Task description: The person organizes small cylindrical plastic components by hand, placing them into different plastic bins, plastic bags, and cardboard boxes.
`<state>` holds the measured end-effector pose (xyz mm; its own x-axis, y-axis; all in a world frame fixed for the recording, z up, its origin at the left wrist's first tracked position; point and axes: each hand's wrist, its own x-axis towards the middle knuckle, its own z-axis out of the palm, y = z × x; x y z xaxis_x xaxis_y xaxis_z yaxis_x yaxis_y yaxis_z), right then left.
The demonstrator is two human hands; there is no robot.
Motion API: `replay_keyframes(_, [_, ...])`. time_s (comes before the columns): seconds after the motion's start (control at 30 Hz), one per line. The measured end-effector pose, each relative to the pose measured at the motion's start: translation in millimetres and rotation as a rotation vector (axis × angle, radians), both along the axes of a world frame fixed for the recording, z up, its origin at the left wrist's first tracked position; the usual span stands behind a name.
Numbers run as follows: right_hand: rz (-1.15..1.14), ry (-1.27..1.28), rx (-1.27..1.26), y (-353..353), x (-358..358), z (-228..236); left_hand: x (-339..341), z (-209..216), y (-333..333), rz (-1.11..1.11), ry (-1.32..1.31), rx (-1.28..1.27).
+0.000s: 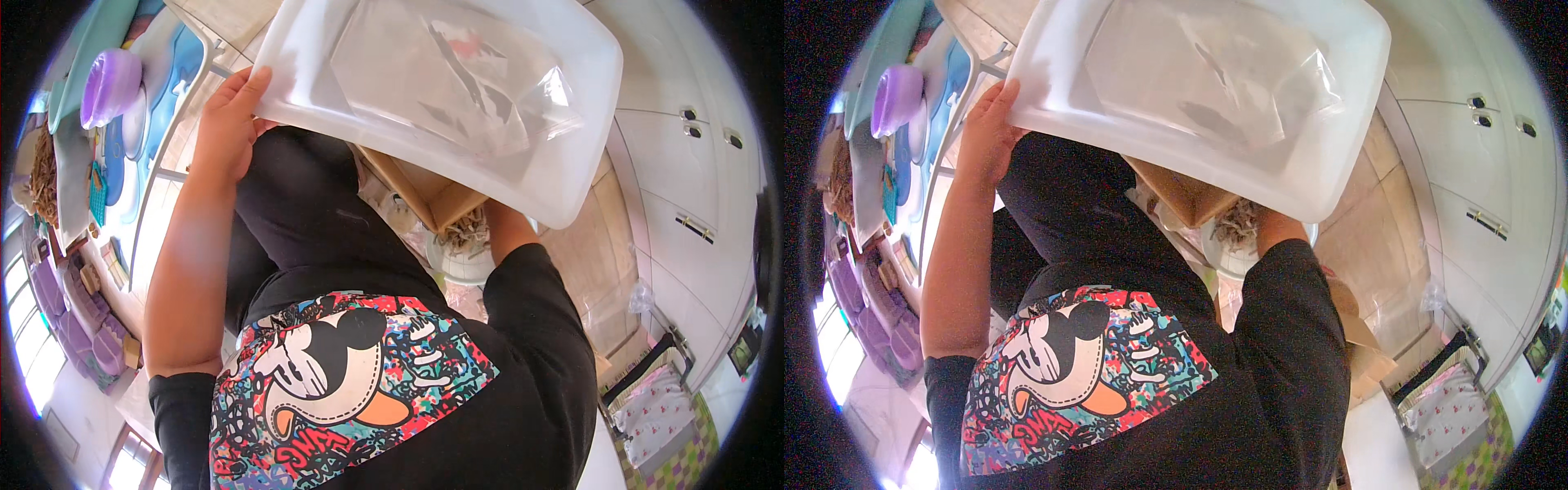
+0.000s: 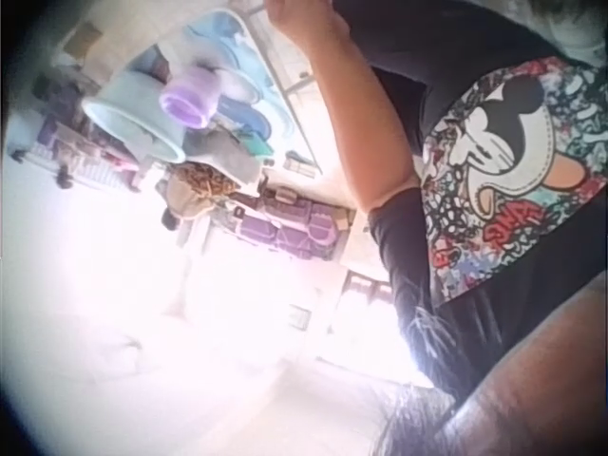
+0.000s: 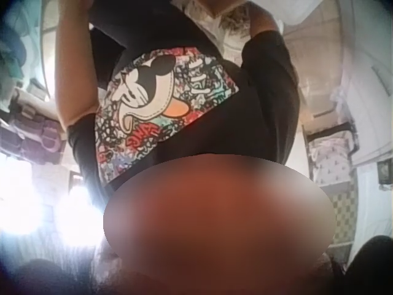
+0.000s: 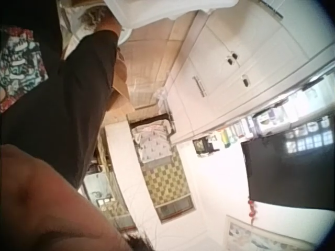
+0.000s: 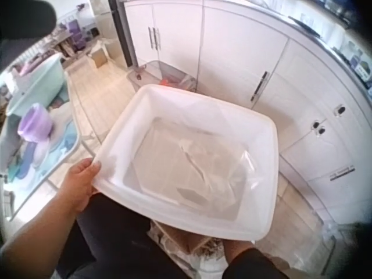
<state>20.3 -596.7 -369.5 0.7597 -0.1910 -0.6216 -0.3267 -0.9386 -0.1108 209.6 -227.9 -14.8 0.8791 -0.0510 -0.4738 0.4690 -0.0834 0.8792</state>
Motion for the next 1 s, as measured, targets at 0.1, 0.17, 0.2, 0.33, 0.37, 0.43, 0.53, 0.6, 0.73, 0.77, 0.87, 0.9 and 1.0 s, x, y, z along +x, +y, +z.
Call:
replay_keyframes(0.1, [-0.021,0.041,0.011,-32,-25,7,-4,1,16,0.017,-0.074,-0.069])
replay_keyframes(0.17, [-0.068,0.082,-0.009,-94,-30,7,-3,2,9,0.076,-0.073,-0.146])
replay_keyframes(0.2, [-0.079,0.099,-0.010,-120,-46,12,-7,4,8,0.160,-0.086,-0.200])
replay_keyframes(0.33, [-0.130,0.145,-0.024,-179,-99,41,-35,-18,33,0.123,0.012,0.115])
replay_keyframes(0.37, [-0.139,0.151,-0.027,-196,-130,56,-52,-23,35,-0.113,-0.166,0.356])
replay_keyframes(0.43, [-0.071,0.316,-0.112,-216,-143,79,-76,-30,25,-0.532,-0.523,0.688])
replay_keyframes(0.53, [-0.616,0.247,0.084,-227,-183,133,-104,-21,1,-0.845,-1.027,0.842])
replay_keyframes(0.6, [-1.054,0.094,0.235,-220,-209,173,-118,-21,-3,-1.024,-0.961,0.793])
replay_keyframes(0.73, [-1.652,-0.271,0.369,-201,-243,231,-119,-32,0,-1.332,-0.767,0.767])
replay_keyframes(0.77, [-1.807,-0.363,0.445,-201,-244,241,-117,-33,4,-1.254,-0.823,0.991])
replay_keyframes(0.87, [-1.836,-0.695,0.478,-203,-260,272,-94,-8,9,-0.969,-0.698,1.273])
replay_keyframes(0.9, [-1.837,-0.718,0.476,-210,-265,282,-93,-5,14,-0.964,-0.718,1.264])
replay_keyframes(1.0, [-1.870,-0.877,0.635,-226,-272,308,-106,6,32,-0.679,-0.949,1.134])
